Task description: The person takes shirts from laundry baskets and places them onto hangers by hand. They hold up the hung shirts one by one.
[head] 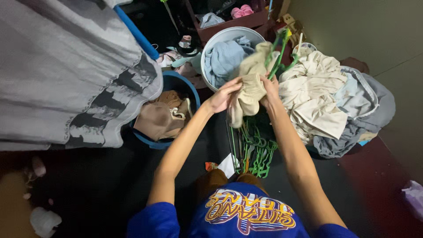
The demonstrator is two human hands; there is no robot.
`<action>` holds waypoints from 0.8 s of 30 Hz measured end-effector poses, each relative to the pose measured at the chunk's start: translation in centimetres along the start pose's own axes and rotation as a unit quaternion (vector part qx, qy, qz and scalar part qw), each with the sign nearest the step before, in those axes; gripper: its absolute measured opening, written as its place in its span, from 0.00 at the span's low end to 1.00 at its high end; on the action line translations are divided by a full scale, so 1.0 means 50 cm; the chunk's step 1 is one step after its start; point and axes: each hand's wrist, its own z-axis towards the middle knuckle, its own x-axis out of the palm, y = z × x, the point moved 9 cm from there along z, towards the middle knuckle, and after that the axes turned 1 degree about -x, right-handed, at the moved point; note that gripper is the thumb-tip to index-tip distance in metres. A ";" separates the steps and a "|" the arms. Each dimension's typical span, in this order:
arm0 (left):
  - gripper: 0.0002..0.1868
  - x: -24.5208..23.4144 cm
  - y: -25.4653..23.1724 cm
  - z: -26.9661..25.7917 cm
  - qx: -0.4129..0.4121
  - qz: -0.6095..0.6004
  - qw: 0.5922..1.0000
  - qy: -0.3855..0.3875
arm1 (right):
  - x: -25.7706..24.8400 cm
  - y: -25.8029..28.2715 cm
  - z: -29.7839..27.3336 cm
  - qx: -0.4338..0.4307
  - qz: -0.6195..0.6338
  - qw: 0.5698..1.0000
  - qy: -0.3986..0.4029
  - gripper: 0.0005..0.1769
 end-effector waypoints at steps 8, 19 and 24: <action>0.67 -0.047 -0.079 -0.014 0.163 0.444 0.878 -0.075 | 0.115 0.034 -0.115 0.106 0.014 0.978 0.180 0.26; 0.29 -0.254 -0.176 -0.206 0.123 0.436 0.850 -0.269 | 0.184 0.012 -0.079 0.072 -0.090 0.974 0.195 0.27; 0.29 -0.335 -0.279 -0.396 0.154 0.446 0.769 -0.431 | 0.156 -0.063 -0.045 0.088 -0.152 0.973 0.150 0.26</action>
